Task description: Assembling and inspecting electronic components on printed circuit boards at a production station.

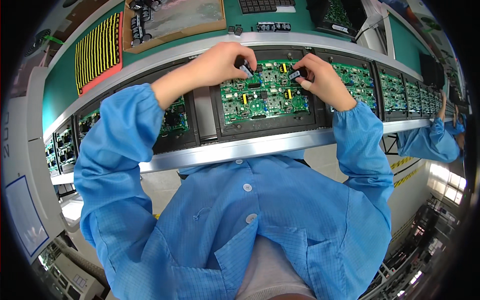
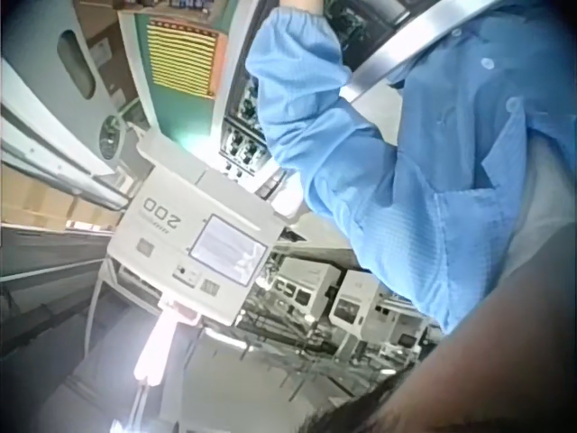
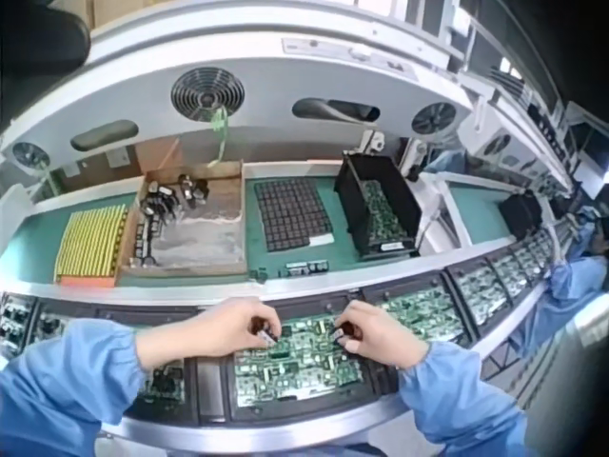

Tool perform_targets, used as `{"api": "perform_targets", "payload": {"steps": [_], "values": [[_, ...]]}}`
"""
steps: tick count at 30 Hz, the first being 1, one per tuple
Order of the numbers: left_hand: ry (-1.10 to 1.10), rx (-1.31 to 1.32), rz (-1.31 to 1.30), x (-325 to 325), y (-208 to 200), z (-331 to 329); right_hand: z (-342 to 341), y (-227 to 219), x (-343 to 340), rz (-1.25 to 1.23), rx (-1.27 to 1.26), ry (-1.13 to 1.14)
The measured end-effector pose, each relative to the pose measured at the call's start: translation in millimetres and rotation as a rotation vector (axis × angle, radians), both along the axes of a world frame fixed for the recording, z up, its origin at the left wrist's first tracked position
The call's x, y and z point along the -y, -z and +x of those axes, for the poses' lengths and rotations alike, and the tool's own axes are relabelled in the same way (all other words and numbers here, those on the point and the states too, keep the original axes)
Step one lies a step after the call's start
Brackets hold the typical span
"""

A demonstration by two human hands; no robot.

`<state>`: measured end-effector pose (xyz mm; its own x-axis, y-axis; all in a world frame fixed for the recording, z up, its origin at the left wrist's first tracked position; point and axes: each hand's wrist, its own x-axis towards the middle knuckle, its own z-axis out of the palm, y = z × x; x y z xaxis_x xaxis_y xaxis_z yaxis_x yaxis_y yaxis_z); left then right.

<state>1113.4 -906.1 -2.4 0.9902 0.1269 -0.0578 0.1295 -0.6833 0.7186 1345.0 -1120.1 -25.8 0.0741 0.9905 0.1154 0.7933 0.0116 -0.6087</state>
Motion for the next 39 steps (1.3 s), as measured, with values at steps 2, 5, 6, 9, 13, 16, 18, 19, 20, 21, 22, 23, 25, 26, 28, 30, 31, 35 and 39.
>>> {"api": "perform_targets", "payload": {"steps": [2, 5, 6, 9, 13, 16, 18, 19, 20, 21, 22, 23, 25, 26, 28, 30, 31, 35, 39], "values": [[-0.010, -0.047, 0.024, 7, 13, 1, -2, 4, -3, 0.021, 0.017, 0.004], [0.016, 0.048, 0.053, 11, 32, 0, -6, 5, -6, 0.060, 0.044, 0.024], [0.032, 0.086, 0.048, 11, 36, -3, -7, 7, -7, 0.024, -0.005, 0.065], [0.024, 0.058, 0.084, 24, 25, -1, -11, 15, -4, 0.020, -0.040, 0.137], [0.008, 0.171, 0.294, 26, 35, -4, -19, 3, -12, 0.116, 0.153, 0.095], [0.031, 0.207, 0.275, 24, 35, -3, -18, -24, -38, 0.213, 0.074, 0.085], [0.002, 0.167, 0.281, 27, 28, -3, -18, -39, -67, 0.379, 0.068, 0.015], [-0.020, 0.137, 0.271, 29, 25, -2, -22, -51, -81, 0.384, 0.096, -0.008], [-0.043, 0.131, 0.254, 31, 24, 0, -23, -55, -100, 0.414, 0.111, -0.061], [-0.029, 0.154, 0.285, 31, 25, 1, -27, -61, -119, 0.445, 0.126, -0.114], [-0.005, 0.176, 0.302, 30, 26, 1, -40, -79, -135, 0.447, 0.073, -0.122], [0.013, 0.194, 0.321, 28, 27, -1, -56, -92, -152, 0.450, 0.017, -0.137], [0.044, 0.165, 0.351, 27, 22, 1, -72, -80, -197, 0.540, 0.052, -0.189], [0.088, 0.170, 0.394, 25, 25, -1, -82, -78, -218, 0.464, 0.062, -0.194], [0.169, 0.123, 0.428, 27, 25, 2, -102, -49, -275, 0.395, 0.191, -0.173], [0.143, 0.222, 0.468, 30, 25, -8, -136, -24, -330, 0.426, 0.290, -0.177], [0.125, 0.337, 0.497, 29, 25, -13, -153, -27, -344, 0.354, 0.350, -0.182], [0.079, 0.241, 0.435, 29, 36, -4, -172, 10, -401, 0.400, 0.504, -0.077], [0.058, 0.197, 0.404, 37, 25, -19, -185, 5, -411, 0.323, 0.522, -0.138]]}}
